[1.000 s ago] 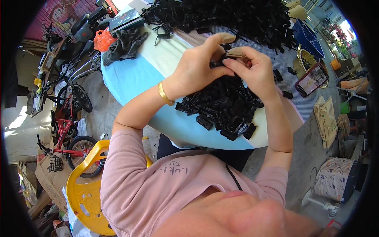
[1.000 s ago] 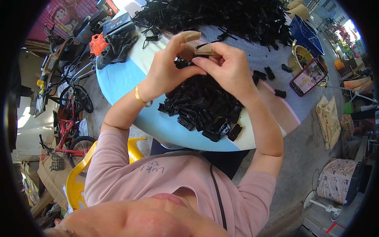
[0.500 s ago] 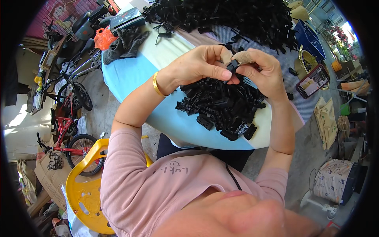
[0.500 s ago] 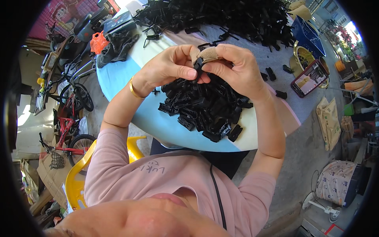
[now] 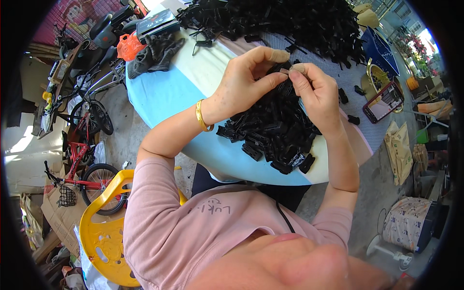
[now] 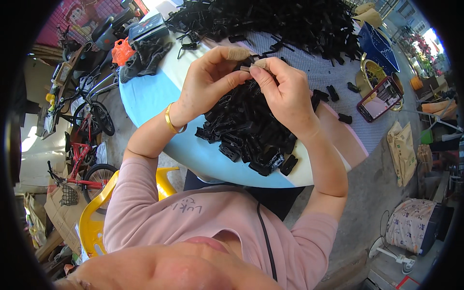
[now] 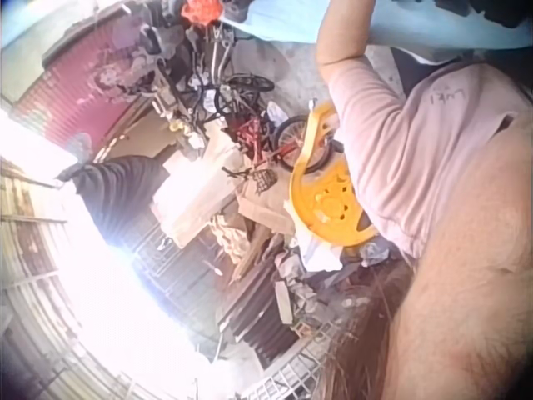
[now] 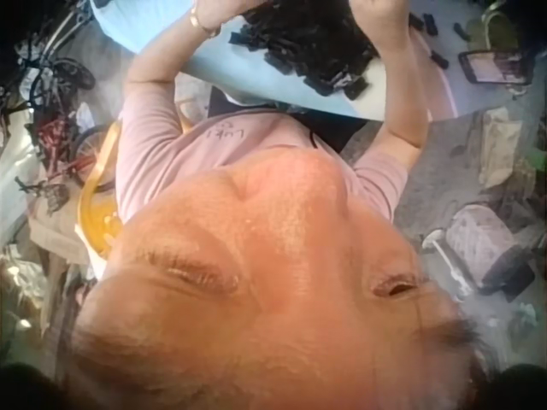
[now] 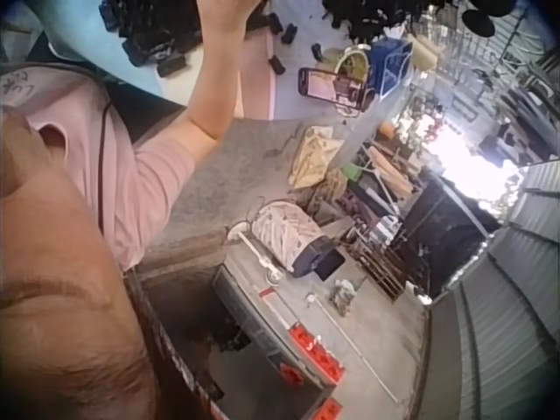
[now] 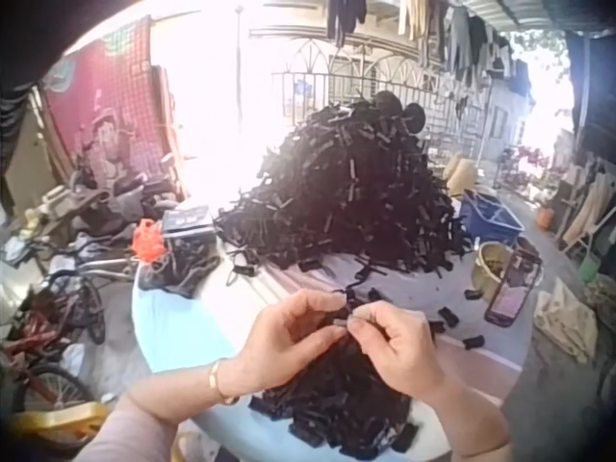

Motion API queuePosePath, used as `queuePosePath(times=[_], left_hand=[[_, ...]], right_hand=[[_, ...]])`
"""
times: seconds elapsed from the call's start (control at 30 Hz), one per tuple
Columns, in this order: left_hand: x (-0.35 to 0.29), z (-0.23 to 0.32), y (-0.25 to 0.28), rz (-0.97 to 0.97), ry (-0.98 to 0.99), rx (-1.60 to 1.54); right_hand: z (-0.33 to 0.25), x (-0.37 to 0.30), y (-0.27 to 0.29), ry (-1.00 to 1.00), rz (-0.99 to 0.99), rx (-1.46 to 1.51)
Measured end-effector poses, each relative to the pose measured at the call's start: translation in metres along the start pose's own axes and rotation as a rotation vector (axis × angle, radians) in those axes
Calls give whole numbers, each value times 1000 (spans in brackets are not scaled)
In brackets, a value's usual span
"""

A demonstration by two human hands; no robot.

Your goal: Manually assemble small black plastic clips by attaching component pieces to them.

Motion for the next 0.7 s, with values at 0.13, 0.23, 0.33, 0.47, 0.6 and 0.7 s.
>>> queuePosePath(times=[0.13, 0.23, 0.33, 0.47, 0.6, 0.7], left_hand=[[-3, -1, 3, 31, -68, 63], [-6, 12, 4, 68, -229, 312], [-9, 28, -2, 33, -409, 600], [-5, 26, -4, 62, -339, 578], [-6, 23, -21, -148, -387, 623], [-15, 14, -45, -397, -445, 722]], right_hand=[[-1, -1, -3, -43, -18, 30], [3, 0, -6, -63, -39, 113], [6, 0, -6, -105, -70, 66], [28, 19, 5, -129, -193, 142], [69, 53, 38, -28, -135, -50], [121, 67, 19, -147, -237, -373]])
Point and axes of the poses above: each hand's wrist, its own x-axis towards the middle knuckle, its own y-axis out of the back of the hand, z = x × y, the point moved 7 cm from there along x, towards the middle knuckle, and after that the axes turned 5 degrees about -z, right-handed, at the moved point
